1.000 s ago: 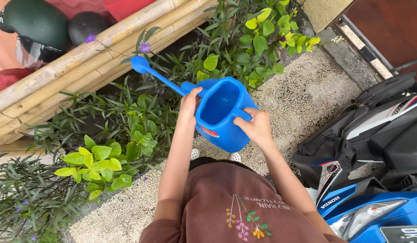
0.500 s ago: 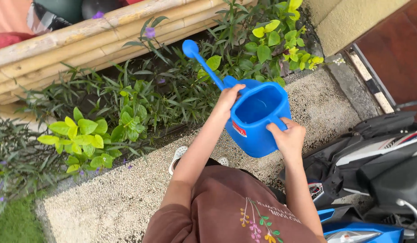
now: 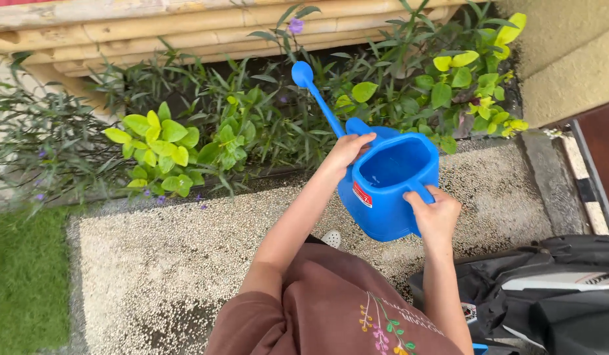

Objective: Watering a row of garden plants using a blue plastic watering can while moving along the bed.

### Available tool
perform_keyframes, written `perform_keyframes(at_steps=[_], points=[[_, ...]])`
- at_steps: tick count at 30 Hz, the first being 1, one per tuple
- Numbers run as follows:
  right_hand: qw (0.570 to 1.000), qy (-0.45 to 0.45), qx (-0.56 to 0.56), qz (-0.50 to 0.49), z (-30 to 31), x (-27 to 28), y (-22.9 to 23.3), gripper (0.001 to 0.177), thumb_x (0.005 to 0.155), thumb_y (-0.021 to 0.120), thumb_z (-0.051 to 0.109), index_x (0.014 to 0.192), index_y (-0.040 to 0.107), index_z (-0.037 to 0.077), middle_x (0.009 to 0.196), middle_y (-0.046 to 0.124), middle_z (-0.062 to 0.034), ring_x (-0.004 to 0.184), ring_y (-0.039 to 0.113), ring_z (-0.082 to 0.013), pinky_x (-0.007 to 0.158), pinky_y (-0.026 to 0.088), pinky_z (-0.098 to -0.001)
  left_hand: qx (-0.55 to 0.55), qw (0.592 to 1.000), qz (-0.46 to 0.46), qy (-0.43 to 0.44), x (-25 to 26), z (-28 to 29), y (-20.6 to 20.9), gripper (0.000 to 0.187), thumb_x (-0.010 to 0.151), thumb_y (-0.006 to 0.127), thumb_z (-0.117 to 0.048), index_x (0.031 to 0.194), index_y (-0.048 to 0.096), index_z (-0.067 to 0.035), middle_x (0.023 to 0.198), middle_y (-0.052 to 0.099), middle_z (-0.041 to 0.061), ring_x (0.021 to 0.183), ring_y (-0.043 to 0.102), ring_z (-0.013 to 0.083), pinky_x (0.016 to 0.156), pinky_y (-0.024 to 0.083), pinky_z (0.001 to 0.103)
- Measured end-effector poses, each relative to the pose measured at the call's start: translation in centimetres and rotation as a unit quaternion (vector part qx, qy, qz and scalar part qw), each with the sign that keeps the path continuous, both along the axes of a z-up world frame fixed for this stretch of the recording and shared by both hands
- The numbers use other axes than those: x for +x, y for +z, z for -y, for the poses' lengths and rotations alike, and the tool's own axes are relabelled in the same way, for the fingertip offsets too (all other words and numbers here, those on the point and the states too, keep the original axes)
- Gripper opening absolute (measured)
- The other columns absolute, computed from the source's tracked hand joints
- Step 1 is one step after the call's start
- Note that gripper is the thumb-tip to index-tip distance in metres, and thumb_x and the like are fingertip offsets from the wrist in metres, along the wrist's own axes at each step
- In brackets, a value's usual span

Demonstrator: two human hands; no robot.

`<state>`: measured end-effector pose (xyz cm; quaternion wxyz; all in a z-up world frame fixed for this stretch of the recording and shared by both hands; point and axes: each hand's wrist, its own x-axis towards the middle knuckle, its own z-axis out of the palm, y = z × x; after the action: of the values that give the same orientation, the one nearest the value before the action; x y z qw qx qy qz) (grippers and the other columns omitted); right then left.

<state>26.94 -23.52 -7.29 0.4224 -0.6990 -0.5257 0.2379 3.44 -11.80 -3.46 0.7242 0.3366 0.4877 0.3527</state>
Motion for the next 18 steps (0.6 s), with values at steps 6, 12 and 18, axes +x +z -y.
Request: perform_keyframes(at_steps=[6,12,18], points=[[0.998,0.067,0.016,-0.014,-1.4,-6.6,3.2,0.045,0.087,0.078,0.005,0.054,0.049,0.016,0.042,0.033,0.0018,0.044,0.023,-0.0068,0.045,0.020,-0.0267,0.027,0.993,0.021,0.111,-4.3,-0.3,-9.2,0.070,0.104,0.082,-0.052,0.136,0.071,0.009,0.121,0.077,0.027,0.119,0.076,0.0375,0.095,0.066,0.053],[0.994,0.110,0.002,-0.017,-1.8,-12.6,3.4,0.043,0.087,0.080,0.007,0.056,0.052,0.017,0.041,0.033,0.0037,0.042,0.021,-0.0051,0.043,0.020,-0.0240,0.029,0.988,0.035,0.145,-12.0,2.1,-5.8,0.064,0.108,0.080,-0.048,0.140,0.070,0.007,0.130,0.078,0.025,0.129,0.073,0.0391,0.104,0.064,0.056],[0.990,0.142,-0.003,-0.006,-2.4,-18.4,3.6,0.041,0.085,0.081,0.005,0.056,0.054,0.014,0.040,0.034,0.0035,0.040,0.023,-0.0066,0.042,0.019,-0.0247,0.038,0.986,0.020,0.163,-18.7,3.3,-6.5,0.066,0.109,0.080,-0.049,0.139,0.070,0.009,0.127,0.078,0.026,0.125,0.075,0.0376,0.101,0.066,0.055]])
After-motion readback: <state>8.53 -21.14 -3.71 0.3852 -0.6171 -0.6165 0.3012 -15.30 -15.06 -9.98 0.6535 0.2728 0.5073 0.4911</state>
